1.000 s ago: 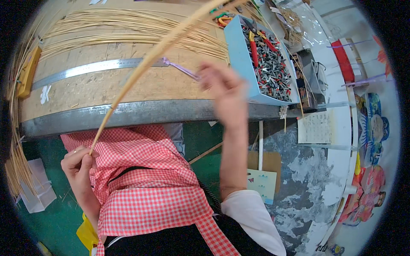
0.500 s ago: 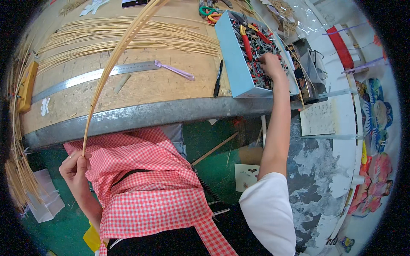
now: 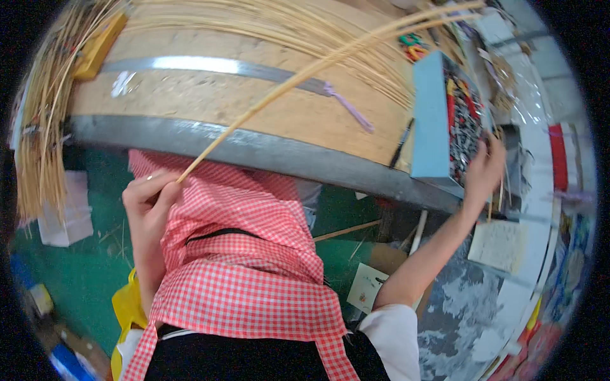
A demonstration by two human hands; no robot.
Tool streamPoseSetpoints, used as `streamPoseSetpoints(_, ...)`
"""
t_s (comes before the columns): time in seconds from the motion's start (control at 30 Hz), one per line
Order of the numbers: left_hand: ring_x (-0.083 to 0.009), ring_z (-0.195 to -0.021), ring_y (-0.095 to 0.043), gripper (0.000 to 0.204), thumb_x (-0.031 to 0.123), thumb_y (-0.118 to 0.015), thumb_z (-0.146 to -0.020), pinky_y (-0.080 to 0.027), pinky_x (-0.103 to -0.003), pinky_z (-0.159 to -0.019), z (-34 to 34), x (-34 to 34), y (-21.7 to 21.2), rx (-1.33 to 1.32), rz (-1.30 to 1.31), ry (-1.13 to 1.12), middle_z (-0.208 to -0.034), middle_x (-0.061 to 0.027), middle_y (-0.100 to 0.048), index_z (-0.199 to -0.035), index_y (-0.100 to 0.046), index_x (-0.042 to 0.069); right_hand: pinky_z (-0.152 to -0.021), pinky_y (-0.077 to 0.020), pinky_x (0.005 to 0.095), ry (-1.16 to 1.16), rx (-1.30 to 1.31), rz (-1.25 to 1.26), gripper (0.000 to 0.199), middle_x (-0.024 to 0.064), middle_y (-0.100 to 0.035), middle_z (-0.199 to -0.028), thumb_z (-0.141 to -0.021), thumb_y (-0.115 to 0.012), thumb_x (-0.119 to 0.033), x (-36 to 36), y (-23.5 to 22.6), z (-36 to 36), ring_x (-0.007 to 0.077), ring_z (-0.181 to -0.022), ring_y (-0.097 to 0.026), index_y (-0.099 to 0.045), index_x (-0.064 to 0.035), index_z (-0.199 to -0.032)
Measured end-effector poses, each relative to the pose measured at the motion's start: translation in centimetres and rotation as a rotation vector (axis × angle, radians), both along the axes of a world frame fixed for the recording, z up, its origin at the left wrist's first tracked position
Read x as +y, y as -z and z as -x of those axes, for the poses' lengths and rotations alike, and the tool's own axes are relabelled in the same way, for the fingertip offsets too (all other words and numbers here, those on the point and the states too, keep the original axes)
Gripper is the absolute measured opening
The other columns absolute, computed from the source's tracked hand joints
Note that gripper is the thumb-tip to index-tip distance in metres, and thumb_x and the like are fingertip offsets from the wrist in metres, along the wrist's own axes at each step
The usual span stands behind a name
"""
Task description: The person repeatedly picks up thin bamboo sticks from a pile on a workbench, aligns two sticks end-to-end, and secures the joint with a small rubber band. They then place the assembled stick onto a growing stack on the table. This process is repeated continuously throughout the clip.
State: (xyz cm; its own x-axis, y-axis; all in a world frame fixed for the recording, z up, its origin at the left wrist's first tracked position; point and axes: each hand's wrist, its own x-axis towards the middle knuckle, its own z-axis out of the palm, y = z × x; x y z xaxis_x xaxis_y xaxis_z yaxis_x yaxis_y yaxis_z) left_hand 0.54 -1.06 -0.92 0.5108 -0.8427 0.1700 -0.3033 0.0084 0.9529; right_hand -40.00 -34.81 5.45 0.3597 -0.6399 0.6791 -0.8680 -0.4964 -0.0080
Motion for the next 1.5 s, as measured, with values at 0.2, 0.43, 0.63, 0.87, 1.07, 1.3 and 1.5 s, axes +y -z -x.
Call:
streamPoseSetpoints(0.2, -0.0105, -0.053, -0.053, 0.009, -0.001, -0.062, -0.08, -0.037, -0.024, -0.047, 0.1, 0.3, 0.7, -0.027, 0.016, -0.012, -0.061, -0.007, -0.059, -0.086, -0.068, -0.004, -0.063, -0.0441, 0.0208, -0.471, -0.643, -0.64, 0.022, 0.0042, -0.06, -0.09, -0.09, -0.051, -0.001, 13.3, 1.5, -15.2, 0.008, -0.07, -0.052, -0.058, 0.004, -0.109)
streamPoseSetpoints(0.43, -0.0154, -0.052, -0.054, 0.009, 0.002, -0.066, -0.078, -0.039, -0.026, -0.048, 0.3, 0.1, 0.8, -0.057, 0.059, -0.053, -0.061, -0.01, -0.06, -0.086, -0.068, -0.003, -0.054, -0.0436, 0.0207, -0.864, -0.712, -1.289, 0.017, 0.0091, -0.06, -0.082, -0.084, -0.052, 0.011, 21.2, 6.8, -23.8, 0.0087, -0.059, -0.054, -0.06, 0.009, -0.099)
streamPoseSetpoints(0.63, -0.0216, -0.057, -0.059, 0.009, 0.002, -0.066, -0.079, -0.044, -0.03, -0.051, 0.7, 0.1, 1.2, -0.081, 0.081, -0.055, -0.068, -0.0134, -0.062, -0.086, -0.068, -0.002, -0.046, -0.0408, 0.0205, -0.909, -0.701, -1.193, 0.018, 0.0092, -0.059, -0.074, -0.084, -0.056, 0.01, 23.2, 7.7, -25.4, 0.0082, -0.051, -0.052, -0.061, 0.0093, -0.101)
streamPoseSetpoints(0.87, -0.0164, -0.053, -0.057, 0.01, 0.001, -0.065, -0.079, -0.041, -0.028, -0.048, 1.1, -0.3, 1.7, -0.145, 0.129, -0.03, -0.062, -0.0106, -0.06, -0.087, -0.068, -0.003, -0.044, -0.0402, 0.0209, -0.89, -0.701, -1.134, 0.018, 0.0093, -0.061, -0.074, -0.084, -0.057, 0.009, 23.6, 8.0, -25.6, 0.0082, -0.049, -0.052, -0.062, 0.0084, -0.101)
streamPoseSetpoints(1.07, -0.0181, -0.054, -0.058, 0.011, 0.002, -0.065, -0.079, -0.043, -0.028, -0.049, 1.0, -0.2, 1.8, -0.147, 0.107, 0.008, -0.065, -0.0111, -0.061, -0.088, -0.068, -0.003, -0.047, -0.0434, 0.0205, -0.918, -0.583, -1.066, 0.015, 0.0108, -0.062, -0.077, -0.085, -0.055, 0.008, 23.1, 7.9, -25.3, 0.0092, -0.053, -0.054, -0.061, 0.0112, -0.099)
streamPoseSetpoints(1.3, -0.0104, -0.056, -0.055, 0.021, 0.013, -0.055, -0.092, -0.043, -0.023, -0.049, -0.2, 0.2, 2.0, 0.349, -0.053, 0.207, -0.07, -0.0062, -0.062, -0.094, -0.066, -0.004, -0.051, -0.0433, 0.0207, -0.83, -0.674, -1.228, 0.017, 0.0103, -0.062, -0.078, -0.085, -0.055, 0.009, 22.8, 7.8, -24.8, 0.0105, -0.056, -0.054, -0.062, 0.011, -0.1)
streamPoseSetpoints(1.5, -0.0062, -0.055, -0.05, 0.02, 0.014, -0.055, -0.093, -0.038, -0.02, -0.047, -0.6, 0.2, 2.3, 0.6, -0.099, 0.311, -0.069, -0.003, -0.06, -0.092, -0.065, -0.003, -0.057, -0.0456, 0.0214, -0.915, -0.653, -1.299, 0.018, 0.0126, -0.065, -0.089, -0.083, -0.057, 0.008, 22.8, 7.7, -24.8, 0.0119, -0.065, -0.058, -0.064, 0.0079, -0.1)
